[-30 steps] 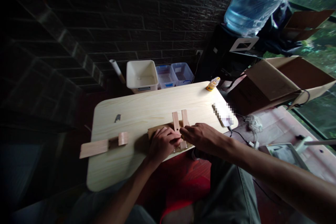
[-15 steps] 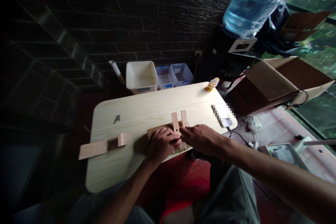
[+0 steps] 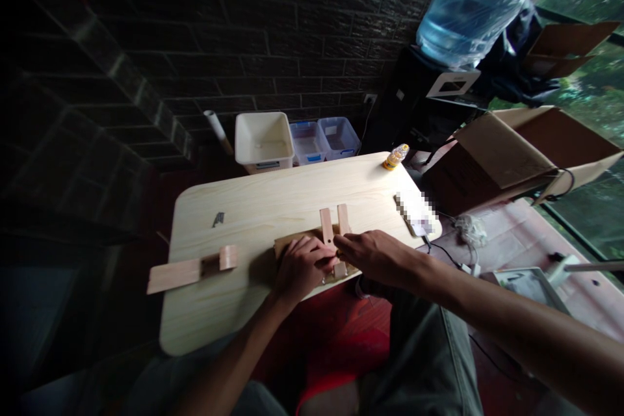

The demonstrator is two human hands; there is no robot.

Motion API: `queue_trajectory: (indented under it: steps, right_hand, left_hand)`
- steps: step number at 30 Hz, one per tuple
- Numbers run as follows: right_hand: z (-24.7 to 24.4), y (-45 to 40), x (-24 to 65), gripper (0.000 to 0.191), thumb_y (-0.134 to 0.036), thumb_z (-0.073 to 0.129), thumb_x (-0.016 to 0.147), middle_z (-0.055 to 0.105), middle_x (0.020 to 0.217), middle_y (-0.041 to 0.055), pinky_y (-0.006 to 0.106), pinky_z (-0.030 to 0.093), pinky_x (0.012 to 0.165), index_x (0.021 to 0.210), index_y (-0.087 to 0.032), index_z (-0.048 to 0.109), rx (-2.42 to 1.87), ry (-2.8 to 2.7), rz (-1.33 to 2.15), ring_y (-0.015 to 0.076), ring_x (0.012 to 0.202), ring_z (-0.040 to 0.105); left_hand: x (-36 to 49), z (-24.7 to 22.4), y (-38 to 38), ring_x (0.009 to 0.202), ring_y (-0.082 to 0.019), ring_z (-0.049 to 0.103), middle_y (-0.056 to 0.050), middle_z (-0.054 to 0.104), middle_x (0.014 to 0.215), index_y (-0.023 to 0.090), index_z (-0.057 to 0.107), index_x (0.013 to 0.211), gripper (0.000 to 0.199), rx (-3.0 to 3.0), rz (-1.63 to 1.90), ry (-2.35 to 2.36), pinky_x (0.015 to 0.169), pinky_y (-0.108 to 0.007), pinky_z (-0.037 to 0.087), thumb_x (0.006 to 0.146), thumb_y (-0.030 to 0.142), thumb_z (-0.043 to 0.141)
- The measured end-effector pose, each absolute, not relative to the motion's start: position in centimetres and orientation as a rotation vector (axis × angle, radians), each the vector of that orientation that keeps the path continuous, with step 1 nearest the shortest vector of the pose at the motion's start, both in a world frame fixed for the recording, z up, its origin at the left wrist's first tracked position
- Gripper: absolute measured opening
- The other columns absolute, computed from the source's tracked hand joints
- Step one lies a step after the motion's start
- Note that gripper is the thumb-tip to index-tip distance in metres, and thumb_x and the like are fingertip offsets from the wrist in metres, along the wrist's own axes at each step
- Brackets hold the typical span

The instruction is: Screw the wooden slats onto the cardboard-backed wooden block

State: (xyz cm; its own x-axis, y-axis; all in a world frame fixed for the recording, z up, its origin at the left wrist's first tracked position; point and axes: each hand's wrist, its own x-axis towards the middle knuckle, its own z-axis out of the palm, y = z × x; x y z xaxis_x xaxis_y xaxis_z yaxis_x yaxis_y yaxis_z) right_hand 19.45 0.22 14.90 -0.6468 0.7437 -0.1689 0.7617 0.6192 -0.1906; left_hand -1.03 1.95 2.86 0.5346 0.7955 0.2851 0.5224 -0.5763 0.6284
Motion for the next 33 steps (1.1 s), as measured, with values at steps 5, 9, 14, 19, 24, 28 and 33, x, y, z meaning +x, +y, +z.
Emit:
queue_trajectory:
  steps: [5, 9, 14, 19, 24, 28, 33]
  right_hand:
    - [15.28, 0.18, 19.12, 0.012, -0.024, 0.043, 0.104, 0.066, 0.09, 0.0041, 0.028, 0.028, 0.053, 0.108, -0.016, 0.052, 1.311, 2.732, -0.406, 0.011, 0.063, 0.057]
    - [15.46, 0.27, 19.03, 0.014, -0.025, 0.044, 0.103, 0.067, 0.09, 0.0043, 0.028, 0.03, 0.053, 0.108, -0.016, 0.054, 1.331, 2.697, -0.395, 0.0119, 0.063, 0.058]
    - [15.52, 0.51, 19.35, 0.025, -0.023, 0.046, 0.102, 0.068, 0.104, 0.0087, 0.026, 0.039, 0.059, 0.125, -0.017, 0.052, 1.245, 2.737, -0.425, 0.0146, 0.077, 0.064]
    - [15.34, 0.57, 19.27, 0.018, -0.022, 0.043, 0.103, 0.068, 0.093, 0.0061, 0.026, 0.035, 0.058, 0.115, -0.017, 0.054, 1.26, 2.709, -0.438, 0.0129, 0.07, 0.061]
    - [15.48, 0.5, 18.93, 0.015, -0.026, 0.044, 0.103, 0.068, 0.083, 0.0036, 0.028, 0.025, 0.053, 0.111, -0.016, 0.053, 1.331, 2.627, -0.435, 0.0115, 0.059, 0.057]
    - [15.63, 0.46, 18.77, 0.017, -0.027, 0.044, 0.104, 0.069, 0.084, 0.0048, 0.029, 0.024, 0.053, 0.115, -0.016, 0.051, 1.349, 2.584, -0.407, 0.0121, 0.06, 0.059]
    - [15.89, 0.33, 18.8, 0.024, -0.025, 0.048, 0.102, 0.069, 0.096, 0.006, 0.027, 0.029, 0.055, 0.125, -0.017, 0.049, 1.277, 2.652, -0.394, 0.0134, 0.069, 0.062]
  left_hand:
    - [-1.02, 3.0, 2.0, 0.091, -0.02, 0.058, -0.002, 0.069, 0.092, 0.029, 0.074, 0.092, 0.006, 2.304, 0.771, 1.072, 0.084, -0.037, 0.04, 0.089, 0.03, 0.068]
    - [-1.09, 3.18, 2.08, 0.093, -0.021, 0.058, -0.002, 0.069, 0.094, 0.028, 0.074, 0.094, 0.008, 2.307, 0.752, 1.056, 0.085, -0.039, 0.04, 0.089, 0.033, 0.068]
    - [-1.12, 3.21, 2.07, 0.093, -0.021, 0.058, -0.003, 0.069, 0.095, 0.028, 0.074, 0.096, 0.01, 2.297, 0.76, 1.054, 0.086, -0.038, 0.04, 0.089, 0.034, 0.069]
    - [-1.11, 3.17, 2.01, 0.094, -0.021, 0.058, -0.001, 0.069, 0.097, 0.029, 0.073, 0.097, 0.011, 2.29, 0.731, 1.067, 0.086, -0.037, 0.04, 0.088, 0.035, 0.07]
    - [-1.03, 3.28, 1.96, 0.093, -0.02, 0.057, -0.001, 0.069, 0.097, 0.029, 0.073, 0.095, 0.009, 2.284, 0.718, 1.083, 0.085, -0.036, 0.04, 0.088, 0.034, 0.071]
    - [-1.01, 3.39, 1.94, 0.092, -0.02, 0.057, -0.001, 0.068, 0.093, 0.029, 0.074, 0.093, 0.008, 2.284, 0.721, 1.084, 0.082, -0.036, 0.039, 0.089, 0.035, 0.07]
    - [-1.01, 3.27, 1.97, 0.092, -0.019, 0.057, -0.001, 0.068, 0.093, 0.028, 0.074, 0.092, 0.008, 2.296, 0.738, 1.074, 0.083, -0.036, 0.038, 0.09, 0.033, 0.068]
